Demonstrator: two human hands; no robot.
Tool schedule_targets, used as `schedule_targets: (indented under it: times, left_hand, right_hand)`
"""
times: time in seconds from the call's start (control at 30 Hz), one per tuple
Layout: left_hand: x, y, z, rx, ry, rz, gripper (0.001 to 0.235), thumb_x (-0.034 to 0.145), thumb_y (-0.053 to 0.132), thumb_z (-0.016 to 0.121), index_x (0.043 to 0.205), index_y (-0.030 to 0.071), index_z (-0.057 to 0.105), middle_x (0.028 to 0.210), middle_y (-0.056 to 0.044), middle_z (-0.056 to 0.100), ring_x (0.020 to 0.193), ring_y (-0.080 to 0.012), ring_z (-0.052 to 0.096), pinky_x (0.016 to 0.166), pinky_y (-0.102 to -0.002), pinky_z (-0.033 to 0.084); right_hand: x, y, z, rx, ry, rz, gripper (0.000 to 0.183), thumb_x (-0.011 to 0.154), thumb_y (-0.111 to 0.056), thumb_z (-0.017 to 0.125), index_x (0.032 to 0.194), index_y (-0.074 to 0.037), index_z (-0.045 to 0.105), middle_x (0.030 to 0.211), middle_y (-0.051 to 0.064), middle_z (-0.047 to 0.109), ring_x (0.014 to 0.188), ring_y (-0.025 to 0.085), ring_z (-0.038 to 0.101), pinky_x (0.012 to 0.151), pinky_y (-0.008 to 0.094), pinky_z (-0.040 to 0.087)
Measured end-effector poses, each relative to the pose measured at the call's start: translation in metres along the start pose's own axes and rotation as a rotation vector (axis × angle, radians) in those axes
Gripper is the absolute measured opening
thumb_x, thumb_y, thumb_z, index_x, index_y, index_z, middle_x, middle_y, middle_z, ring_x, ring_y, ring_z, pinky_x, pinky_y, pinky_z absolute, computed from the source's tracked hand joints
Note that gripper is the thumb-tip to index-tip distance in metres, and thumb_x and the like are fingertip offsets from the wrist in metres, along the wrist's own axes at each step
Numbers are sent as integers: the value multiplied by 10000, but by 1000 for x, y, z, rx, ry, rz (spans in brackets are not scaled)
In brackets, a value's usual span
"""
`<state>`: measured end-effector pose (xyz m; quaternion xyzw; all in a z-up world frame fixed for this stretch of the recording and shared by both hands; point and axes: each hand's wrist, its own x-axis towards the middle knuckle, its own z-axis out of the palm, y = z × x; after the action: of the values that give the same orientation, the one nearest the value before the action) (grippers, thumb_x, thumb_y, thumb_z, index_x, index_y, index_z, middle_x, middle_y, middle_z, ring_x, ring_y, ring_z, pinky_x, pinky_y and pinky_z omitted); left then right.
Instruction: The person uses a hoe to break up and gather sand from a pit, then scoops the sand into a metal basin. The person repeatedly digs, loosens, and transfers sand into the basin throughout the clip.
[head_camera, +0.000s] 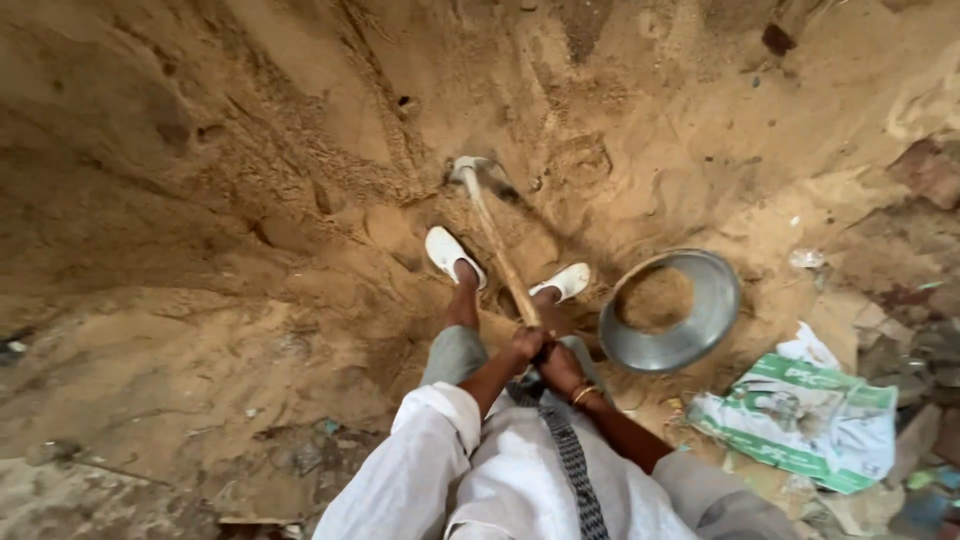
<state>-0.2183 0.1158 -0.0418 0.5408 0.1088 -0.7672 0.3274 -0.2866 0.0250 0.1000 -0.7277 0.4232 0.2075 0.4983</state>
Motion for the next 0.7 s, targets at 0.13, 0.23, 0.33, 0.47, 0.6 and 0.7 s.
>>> schedule_targets:
  times: [0.13,0.23,0.33,0.47,0.6,0.7]
  left_hand:
    - [-32,62,-17,820,-150,674,184,958,142,565,1056,21,662,968,-116,610,887,-228,601,764,-317,524]
    - [-51,115,-6,100,-1,-15,296,962,294,642,972,13,737,880,-82,714,782,-226,726,697,-394,617]
    - [-35,131,-12,-134,54,-11,283,947,273,678,906,-4,714,788,-129,687,627,-285,630,537,-410,541]
    - [-18,154,15,-403,-179,-13,308,956,337,587,983,49,695,809,-86,711,639,-231,653,553,-357,550]
    - [-22,150,102,-562,-117,172,239,977,240,570,1018,29,672,890,-121,739,776,-246,714,743,-362,622]
    - [119,66,115,-210,-99,332,268,1017,231,619,1000,-3,749,853,-77,675,706,-201,610,634,-334,520]
  right_hand:
    - [39,18,8,211,-16,86,224,873,-227,641,945,-26,708,811,170,719,719,335,690,609,445,539]
    - [63,-4,-21,309,-98,222,196,837,-196,667,924,-24,702,764,131,720,682,289,692,591,414,546]
    - [101,-13,-43,260,-277,394,198,844,-146,636,770,-3,752,673,134,735,611,254,720,576,372,552]
    - [139,31,-78,-494,-385,-547,126,795,-175,670,798,-82,754,693,73,701,607,212,678,559,363,516]
    - [-27,-49,-209,262,-372,174,217,973,-298,616,1031,-90,602,617,-9,552,504,127,507,463,302,433]
    - [-166,0,-255,303,-315,210,439,924,-373,695,1232,-109,529,689,26,642,523,95,595,469,282,519]
